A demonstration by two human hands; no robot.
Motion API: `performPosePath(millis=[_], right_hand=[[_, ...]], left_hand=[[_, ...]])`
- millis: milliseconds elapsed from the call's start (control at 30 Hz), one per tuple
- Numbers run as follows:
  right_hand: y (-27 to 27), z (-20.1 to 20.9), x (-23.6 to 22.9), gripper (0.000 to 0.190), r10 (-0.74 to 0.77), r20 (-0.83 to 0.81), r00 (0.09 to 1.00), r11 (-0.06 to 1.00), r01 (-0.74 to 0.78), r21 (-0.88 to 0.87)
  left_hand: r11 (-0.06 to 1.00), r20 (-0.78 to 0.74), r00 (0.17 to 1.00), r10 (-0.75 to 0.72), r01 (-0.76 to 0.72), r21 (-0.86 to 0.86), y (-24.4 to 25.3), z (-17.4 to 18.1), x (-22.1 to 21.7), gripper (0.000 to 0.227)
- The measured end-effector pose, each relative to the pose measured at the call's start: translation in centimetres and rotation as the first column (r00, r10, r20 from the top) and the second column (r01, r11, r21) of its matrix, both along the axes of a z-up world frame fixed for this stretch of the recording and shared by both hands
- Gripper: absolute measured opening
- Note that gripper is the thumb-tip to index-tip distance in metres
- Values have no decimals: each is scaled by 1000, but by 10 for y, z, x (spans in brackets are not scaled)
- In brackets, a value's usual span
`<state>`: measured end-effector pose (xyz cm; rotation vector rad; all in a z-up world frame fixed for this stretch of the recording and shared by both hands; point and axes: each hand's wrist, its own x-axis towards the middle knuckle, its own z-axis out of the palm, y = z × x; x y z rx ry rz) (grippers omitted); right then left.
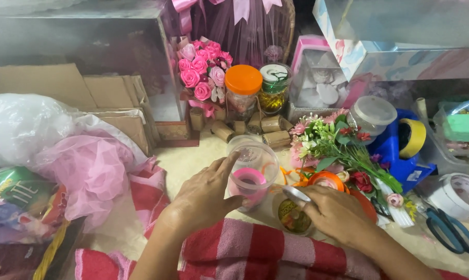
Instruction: Organizing ribbon spools and folding a towel on a handicraft workbench.
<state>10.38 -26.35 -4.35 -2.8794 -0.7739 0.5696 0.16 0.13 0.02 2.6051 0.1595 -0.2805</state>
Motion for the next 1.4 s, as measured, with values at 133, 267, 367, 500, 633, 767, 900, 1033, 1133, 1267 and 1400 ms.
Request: performPosePath(millis=[133,267,367,500,633,767,900,1033,1133,1267,1400], right_hand=[[-19,-10,13,39,7,8,1000,998,-8,58],[-21,12,15,46,-93,21,995,977,87,193],[-6,46,11,45,-214,-87,973,899,231,371],[19,66,9,38,47,85,995,753,-91,652],[61,68,17,18,215,425,879,699,-442,562],[92,65,28,23,311,286,906,886,-385,259],[112,57,30,27,412,302,860,901,-434,9],[134,62,20,24,463,213,861,884,-429,-188],[146,64,22,25,457,134,879,887,-440,-139],[148,91,18,27,512,-17,859,839,-504,-206],[137,126,11,46,465,-142,874,869,-481,-119]], left_hand=[[1000,0,1000,13,-13,-18,-1,0,0,94],[998,53,998,45,-43,-43,-1,-1,1,106],[994,82,995,60,-53,-91,-1,-1,2,112],[995,85,995,47,-39,-88,-2,1,2,114],[995,17,997,81,-80,-57,-2,-3,5,109],[997,75,995,62,-59,-51,2,-11,6,110],[997,29,997,67,-66,-42,1,-5,5,110],[997,9,997,72,-72,-20,0,-6,7,112],[997,37,997,71,-70,-39,0,-6,6,110],[997,28,997,73,-72,-20,0,-8,6,109],[998,87,995,52,-51,-20,3,-18,8,109]])
